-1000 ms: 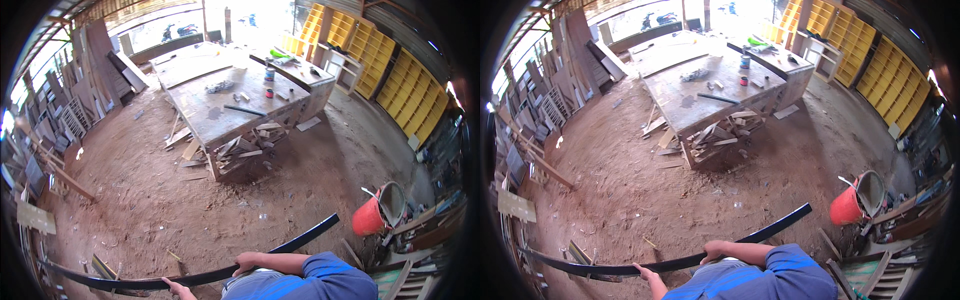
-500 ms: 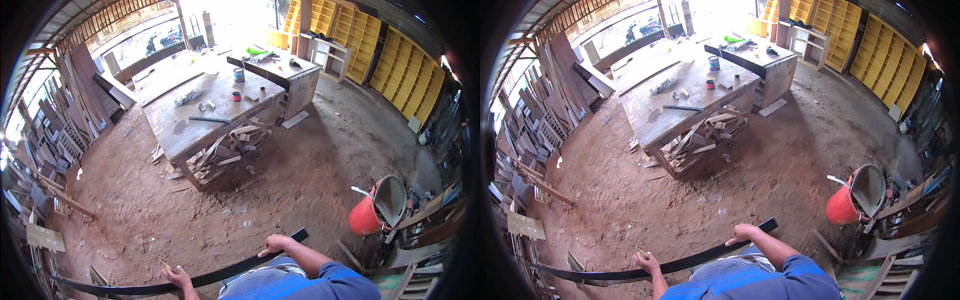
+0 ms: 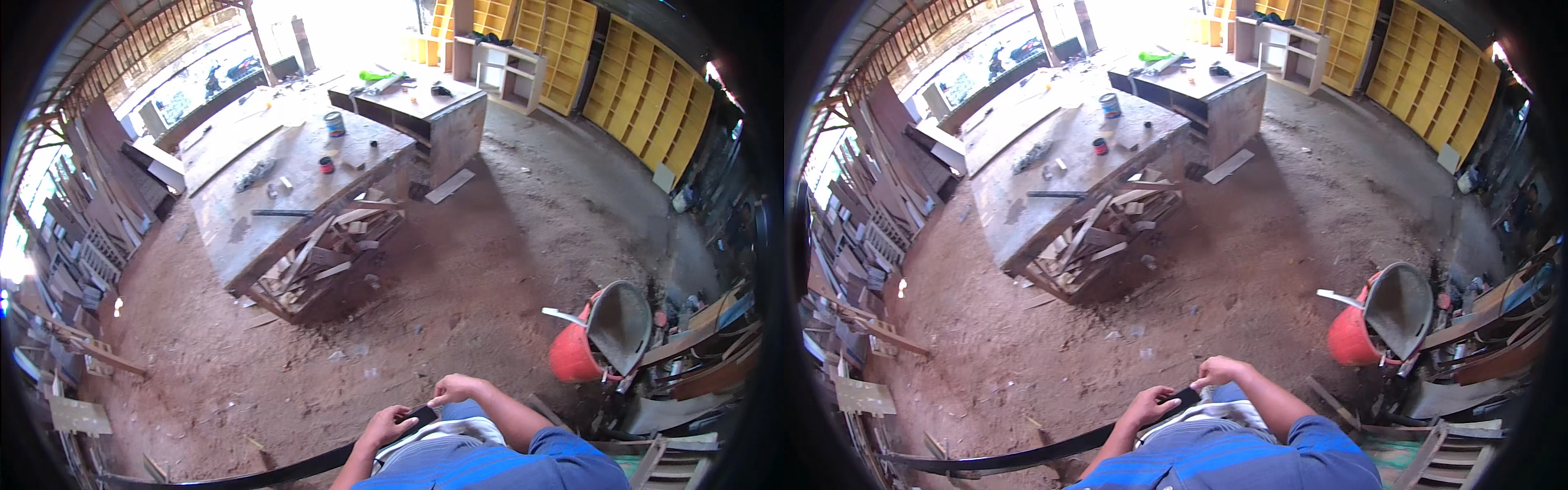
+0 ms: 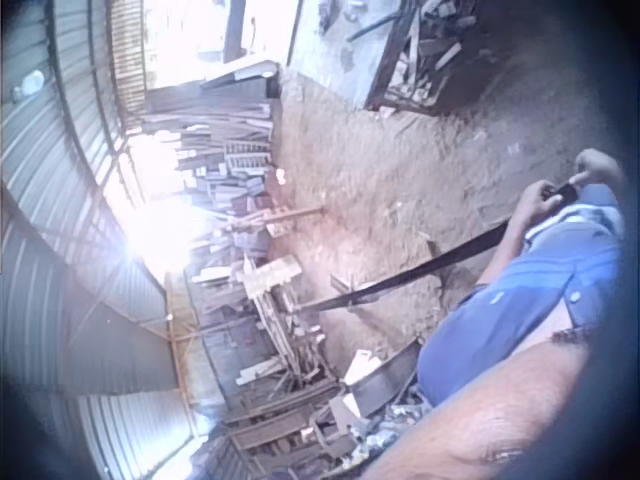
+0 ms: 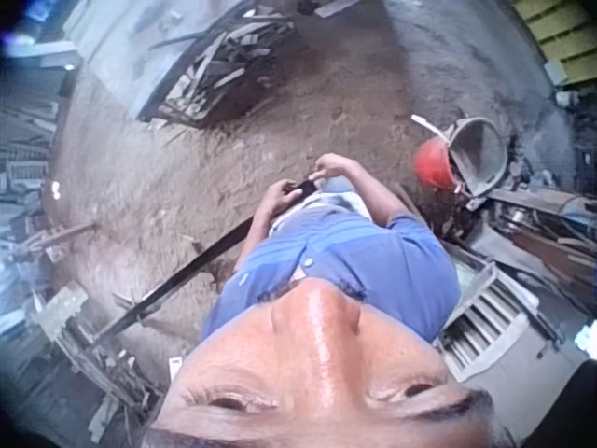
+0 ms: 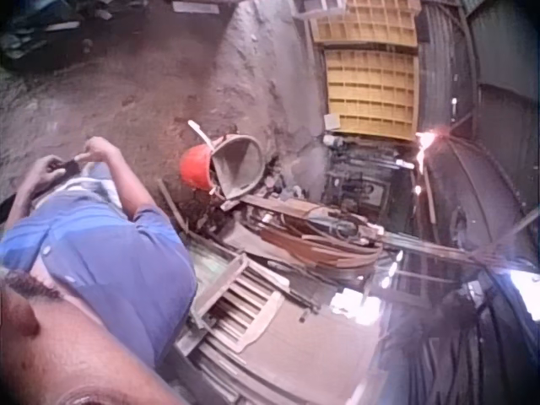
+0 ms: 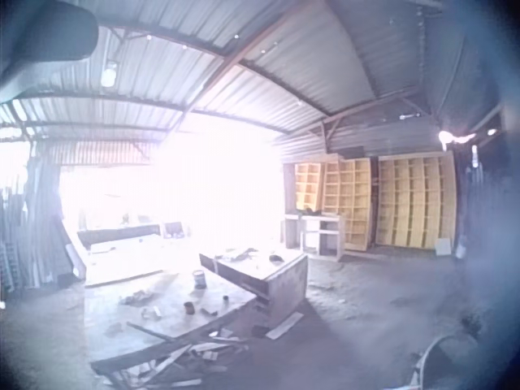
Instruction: The person gathers small hardware by hand, collects a black plastic bag, and then prepares painting supplies at a workstation by handling a paint can and a plastic water bottle.
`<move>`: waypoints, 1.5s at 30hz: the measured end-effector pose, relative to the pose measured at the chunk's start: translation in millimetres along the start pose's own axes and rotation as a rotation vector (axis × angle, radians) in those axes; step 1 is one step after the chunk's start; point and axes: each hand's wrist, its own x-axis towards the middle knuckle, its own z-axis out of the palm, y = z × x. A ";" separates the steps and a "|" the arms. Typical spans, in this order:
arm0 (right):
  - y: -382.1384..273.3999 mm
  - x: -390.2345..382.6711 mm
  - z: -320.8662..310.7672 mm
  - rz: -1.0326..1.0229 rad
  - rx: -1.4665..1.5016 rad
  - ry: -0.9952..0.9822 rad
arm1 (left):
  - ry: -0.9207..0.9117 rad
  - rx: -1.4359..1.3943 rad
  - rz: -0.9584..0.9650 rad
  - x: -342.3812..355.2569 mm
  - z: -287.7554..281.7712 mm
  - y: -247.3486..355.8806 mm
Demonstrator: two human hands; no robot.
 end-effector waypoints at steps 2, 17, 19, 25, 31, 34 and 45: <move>21.7 -7.6 -5.1 -0.036 0.071 0.081 | 0.015 0.040 0.007 20.1 11.3 2.9; 205.8 -0.1 -233.7 -0.128 0.069 0.370 | 0.049 0.184 -0.505 156.0 53.0 48.8; 203.3 -2.4 -289.3 -0.129 0.144 0.368 | 0.195 0.064 -0.465 192.4 63.5 41.1; 263.2 17.9 -403.0 -0.096 0.540 0.431 | 0.238 -0.210 -0.612 284.6 77.3 42.4; 376.1 27.4 -480.9 0.175 0.574 0.528 | -0.075 0.049 -0.886 392.8 51.7 79.1; 449.3 22.2 -514.0 0.369 0.565 0.583 | -0.123 0.046 -0.864 504.7 12.0 122.7; 597.9 20.6 -666.0 0.635 1.403 0.927 | 0.353 0.337 0.012 1017.6 -233.5 533.2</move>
